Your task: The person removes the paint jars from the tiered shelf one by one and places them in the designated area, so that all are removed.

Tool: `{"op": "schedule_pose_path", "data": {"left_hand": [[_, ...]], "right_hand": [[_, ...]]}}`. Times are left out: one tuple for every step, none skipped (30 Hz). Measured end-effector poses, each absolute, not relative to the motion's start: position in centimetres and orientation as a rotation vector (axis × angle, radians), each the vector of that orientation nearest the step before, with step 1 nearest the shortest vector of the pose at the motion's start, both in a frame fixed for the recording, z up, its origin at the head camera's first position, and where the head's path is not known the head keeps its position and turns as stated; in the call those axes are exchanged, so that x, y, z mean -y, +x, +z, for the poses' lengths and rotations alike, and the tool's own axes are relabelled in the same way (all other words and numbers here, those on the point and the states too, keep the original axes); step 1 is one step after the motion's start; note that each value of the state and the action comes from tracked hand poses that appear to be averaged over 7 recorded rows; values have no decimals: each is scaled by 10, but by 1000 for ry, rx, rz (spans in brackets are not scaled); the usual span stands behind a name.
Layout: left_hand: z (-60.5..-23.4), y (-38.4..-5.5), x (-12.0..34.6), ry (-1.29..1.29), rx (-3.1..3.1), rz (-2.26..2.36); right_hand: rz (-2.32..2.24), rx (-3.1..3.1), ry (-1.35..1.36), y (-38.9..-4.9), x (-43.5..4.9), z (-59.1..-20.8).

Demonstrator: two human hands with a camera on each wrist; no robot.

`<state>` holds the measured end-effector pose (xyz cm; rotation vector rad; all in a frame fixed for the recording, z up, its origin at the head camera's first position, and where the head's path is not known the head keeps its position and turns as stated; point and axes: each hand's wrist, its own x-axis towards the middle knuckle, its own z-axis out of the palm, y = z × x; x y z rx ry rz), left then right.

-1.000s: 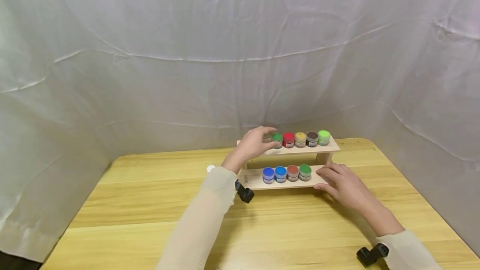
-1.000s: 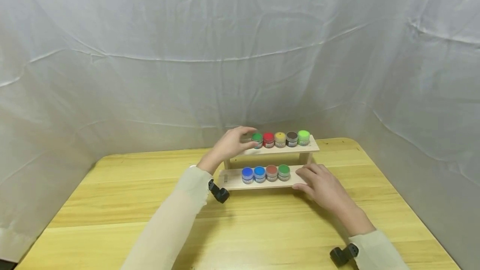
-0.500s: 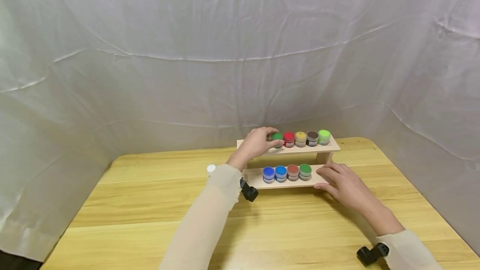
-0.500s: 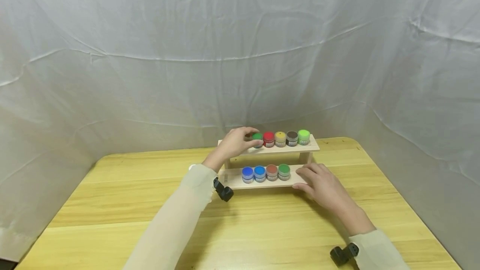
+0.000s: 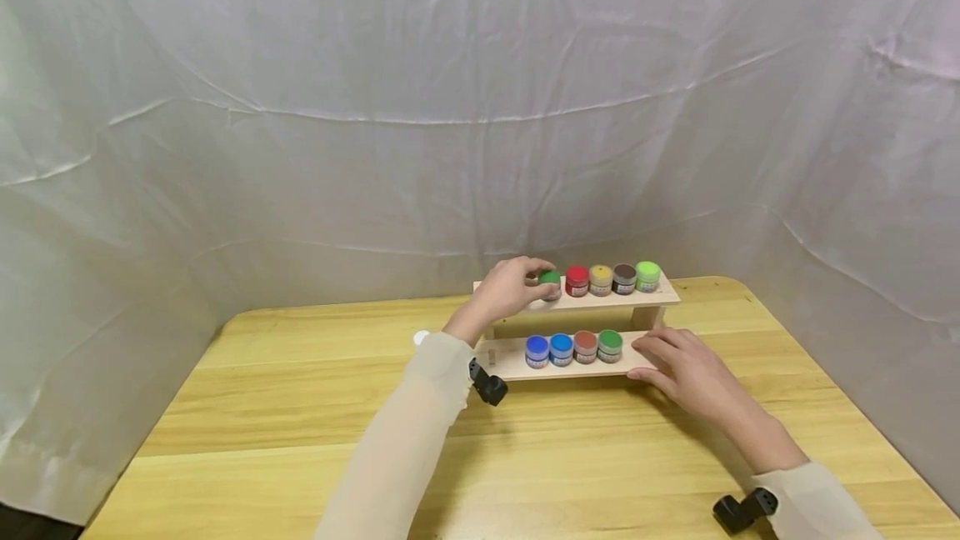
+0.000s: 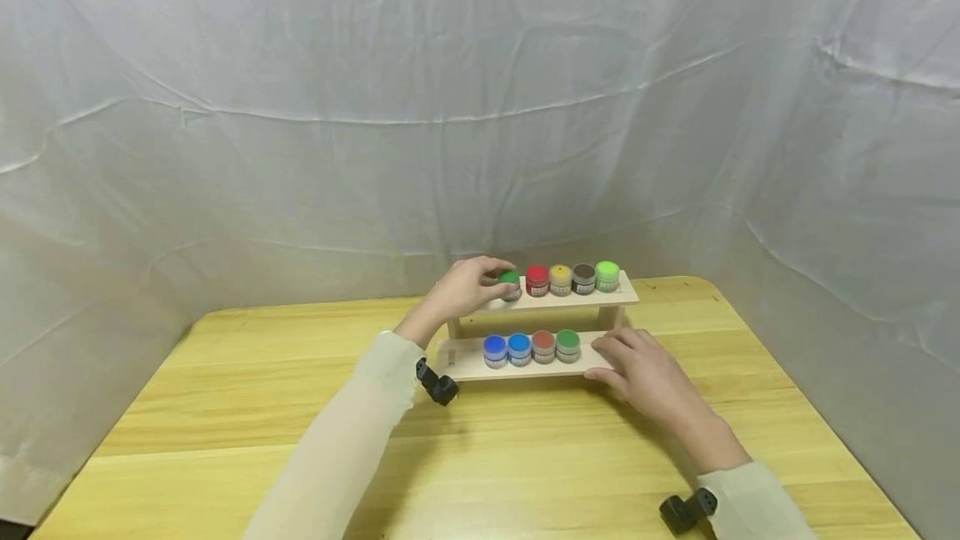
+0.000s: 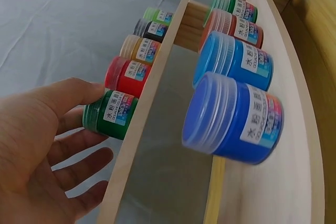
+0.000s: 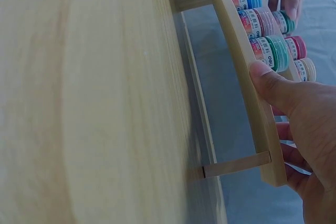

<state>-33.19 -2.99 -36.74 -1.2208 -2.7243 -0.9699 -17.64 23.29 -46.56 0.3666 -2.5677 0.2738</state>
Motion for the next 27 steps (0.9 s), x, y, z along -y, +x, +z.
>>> {"op": "schedule_pose_path", "data": {"left_hand": [[-367,-332,32,-1226,2721,-987],[-368,-332,33,-1228,2716,-1004],[-368,-332,35,-1233,2711,-1015],[-368,-332,37,-1241,2702,-1030],[-368,-332,39,-1244,2694,-1047],[-368,-332,41,-1250,2685,-1056],[-368,-332,43,-1260,2675,-1068],[-368,-332,45,-1269,2665,-1077],[-368,-332,48,-1281,2654,-1083],[-367,-332,50,-1291,2643,-1093],[-367,-332,52,-1298,2635,-1098],[-367,-332,54,-1305,2628,-1097],[-366,-331,57,-1309,2623,-1105],[-366,-331,59,-1311,2618,-1101],[-366,-331,62,-1313,2613,-1098],[-366,-331,64,-1312,2608,-1094],[-366,-331,66,-1312,2603,-1082],[-366,-330,68,-1313,2599,-1075],[-366,-330,71,-1316,2593,-1067],[-366,-330,73,-1319,2586,-1061],[-366,-330,75,-1321,2583,-1059],[-366,-330,77,-1322,2581,-1055],[-366,-329,80,-1324,2579,-1059],[-366,-328,82,-1324,2578,-1065],[-366,-328,85,-1321,2575,-1067],[-366,-327,87,-1315,2574,-1072],[-365,-327,90,-1309,2573,-1076]], "right_hand": [[275,2569,365,-176,-233,-466],[276,2569,365,-176,-233,-466],[276,2568,365,-176,-233,-465],[278,2567,366,-176,-233,-465],[279,2561,369,-176,-233,-465],[278,2555,372,-176,-233,-465],[278,2551,373,-176,-233,-465],[277,2550,373,-176,-233,-465],[278,2551,373,-176,-233,-465],[279,2552,371,-176,-233,-465],[280,2555,369,-176,-233,-465],[280,2558,366,-175,-232,-465],[280,2561,364,-175,-232,-465],[280,2564,362,-175,-232,-464],[281,2566,361,-175,-232,-464],[281,2567,360,-175,-232,-464],[280,2568,359,-176,-232,-464],[280,2567,359,-176,-232,-464],[280,2567,358,-175,-232,-464],[280,2567,358,-175,-232,-464],[280,2566,358,-175,-233,-464],[280,2566,358,-175,-233,-464],[280,2565,358,-175,-233,-464],[281,2565,357,-175,-233,-464],[281,2565,357,-175,-233,-464],[281,2565,358,-175,-233,-464],[280,2564,359,-174,-233,-464]]}}
